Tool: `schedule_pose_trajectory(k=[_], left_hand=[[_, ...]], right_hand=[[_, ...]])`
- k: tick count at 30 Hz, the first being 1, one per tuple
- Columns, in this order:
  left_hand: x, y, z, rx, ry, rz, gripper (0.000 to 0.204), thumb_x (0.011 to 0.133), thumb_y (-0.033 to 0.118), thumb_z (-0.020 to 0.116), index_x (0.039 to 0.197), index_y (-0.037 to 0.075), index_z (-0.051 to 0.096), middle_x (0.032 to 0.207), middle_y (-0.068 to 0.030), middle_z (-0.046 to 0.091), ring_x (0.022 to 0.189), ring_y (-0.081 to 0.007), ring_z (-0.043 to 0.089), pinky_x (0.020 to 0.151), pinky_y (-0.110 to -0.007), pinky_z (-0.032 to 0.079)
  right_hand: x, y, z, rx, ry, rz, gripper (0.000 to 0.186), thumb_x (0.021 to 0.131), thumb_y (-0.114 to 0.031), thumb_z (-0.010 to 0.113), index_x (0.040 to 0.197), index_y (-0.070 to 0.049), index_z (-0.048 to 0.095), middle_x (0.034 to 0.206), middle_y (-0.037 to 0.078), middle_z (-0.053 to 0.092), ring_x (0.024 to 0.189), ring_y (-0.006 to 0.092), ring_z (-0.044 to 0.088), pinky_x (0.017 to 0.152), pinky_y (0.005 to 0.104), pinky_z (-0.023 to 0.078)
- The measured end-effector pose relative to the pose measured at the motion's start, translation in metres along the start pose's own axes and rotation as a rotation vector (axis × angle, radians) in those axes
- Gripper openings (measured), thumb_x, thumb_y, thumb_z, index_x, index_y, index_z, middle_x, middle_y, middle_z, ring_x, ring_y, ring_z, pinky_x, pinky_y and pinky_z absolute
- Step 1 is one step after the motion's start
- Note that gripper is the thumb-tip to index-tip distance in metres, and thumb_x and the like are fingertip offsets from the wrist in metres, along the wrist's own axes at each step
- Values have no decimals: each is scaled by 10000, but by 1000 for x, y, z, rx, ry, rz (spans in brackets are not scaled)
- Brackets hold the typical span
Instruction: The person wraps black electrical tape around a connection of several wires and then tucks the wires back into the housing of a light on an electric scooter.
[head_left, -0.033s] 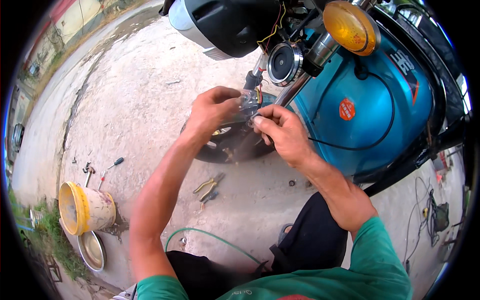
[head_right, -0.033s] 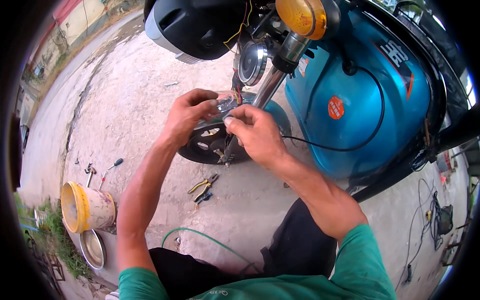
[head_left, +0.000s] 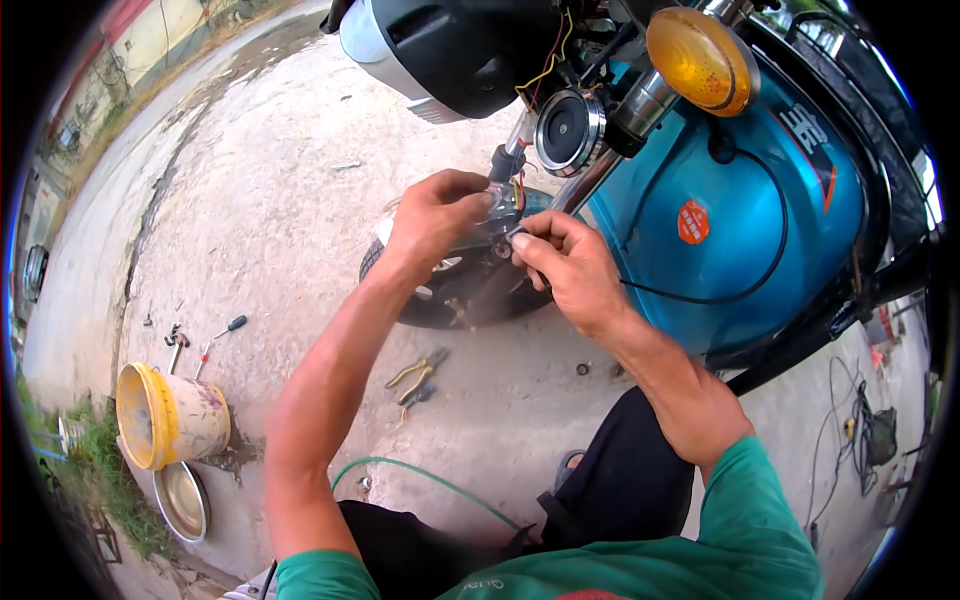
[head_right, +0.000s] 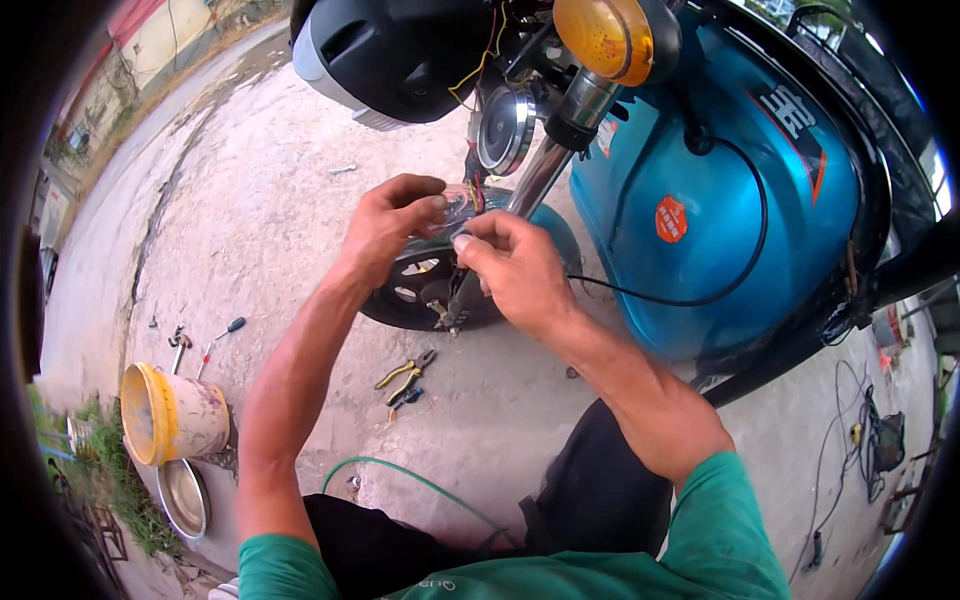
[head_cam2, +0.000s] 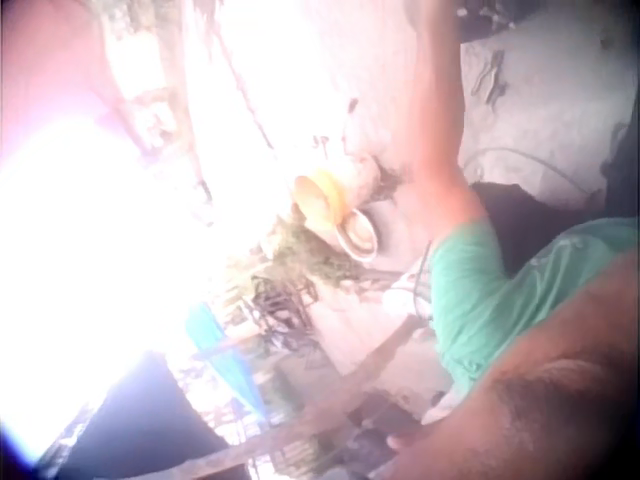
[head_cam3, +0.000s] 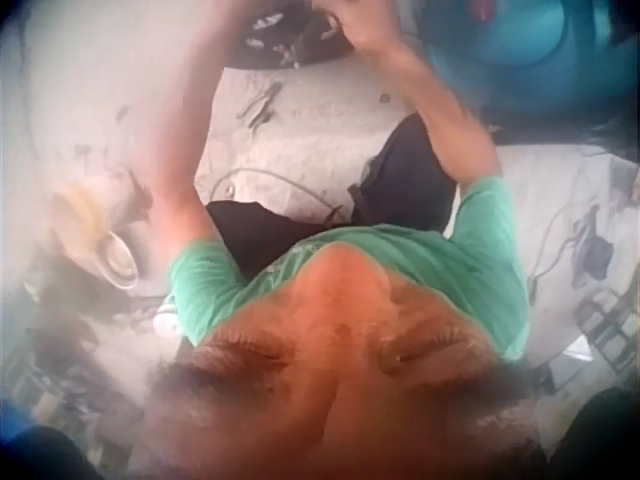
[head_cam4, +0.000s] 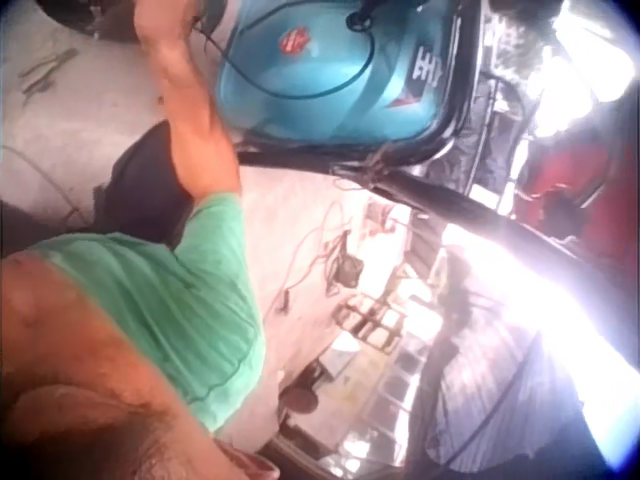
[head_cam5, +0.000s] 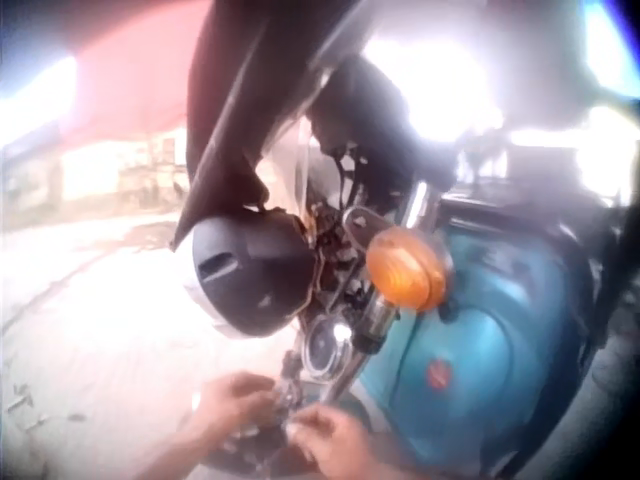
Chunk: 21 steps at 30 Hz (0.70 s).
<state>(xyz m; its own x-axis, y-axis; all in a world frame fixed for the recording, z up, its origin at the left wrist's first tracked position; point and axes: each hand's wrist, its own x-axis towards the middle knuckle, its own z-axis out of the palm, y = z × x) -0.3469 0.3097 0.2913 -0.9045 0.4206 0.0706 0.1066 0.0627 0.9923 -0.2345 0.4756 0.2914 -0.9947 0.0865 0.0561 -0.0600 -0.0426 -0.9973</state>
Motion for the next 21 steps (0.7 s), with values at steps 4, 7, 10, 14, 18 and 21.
schedule_pose_trajectory(k=[4,7,10,14,18,21], left_hand=[[17,-8,24,-16,27,73,314,897,146,719,1157,-27,682,989,-89,729,819,-132,625,743,-285,502],[21,-15,25,-30,17,96,278,895,136,714,1115,-30,681,969,-85,726,817,-130,625,758,-282,499],[11,-12,16,-63,8,106,204,898,96,688,1059,-26,662,926,-72,708,806,-127,624,757,-282,501],[-17,-3,-11,-178,10,96,148,902,46,647,1036,-10,621,876,-54,671,792,-115,621,742,-268,504],[-39,23,-30,-183,11,115,118,902,29,637,1011,1,601,858,-47,647,746,-106,613,699,-251,500],[-46,37,-37,-189,4,146,113,904,42,659,991,10,593,835,-31,631,694,-99,594,665,-250,497]], right_hand=[[-1,-3,-7,-35,29,-60,140,974,-119,621,1044,2,632,823,27,643,632,60,514,585,221,412],[-2,-5,-7,-51,49,-87,139,973,-117,623,1041,3,627,829,31,648,638,57,516,587,223,412],[-1,-5,-8,-28,52,-114,136,976,-107,613,1047,8,625,858,47,670,642,60,524,600,224,426],[0,-15,4,115,-17,-176,128,980,-90,595,1058,6,629,929,60,699,666,68,549,627,223,452],[6,-31,26,150,-42,-202,136,996,-104,569,1058,-1,633,998,65,711,692,76,571,638,221,463],[9,-37,39,209,-60,-179,145,1003,-106,551,1071,-3,627,1058,94,719,697,87,583,645,220,470]])
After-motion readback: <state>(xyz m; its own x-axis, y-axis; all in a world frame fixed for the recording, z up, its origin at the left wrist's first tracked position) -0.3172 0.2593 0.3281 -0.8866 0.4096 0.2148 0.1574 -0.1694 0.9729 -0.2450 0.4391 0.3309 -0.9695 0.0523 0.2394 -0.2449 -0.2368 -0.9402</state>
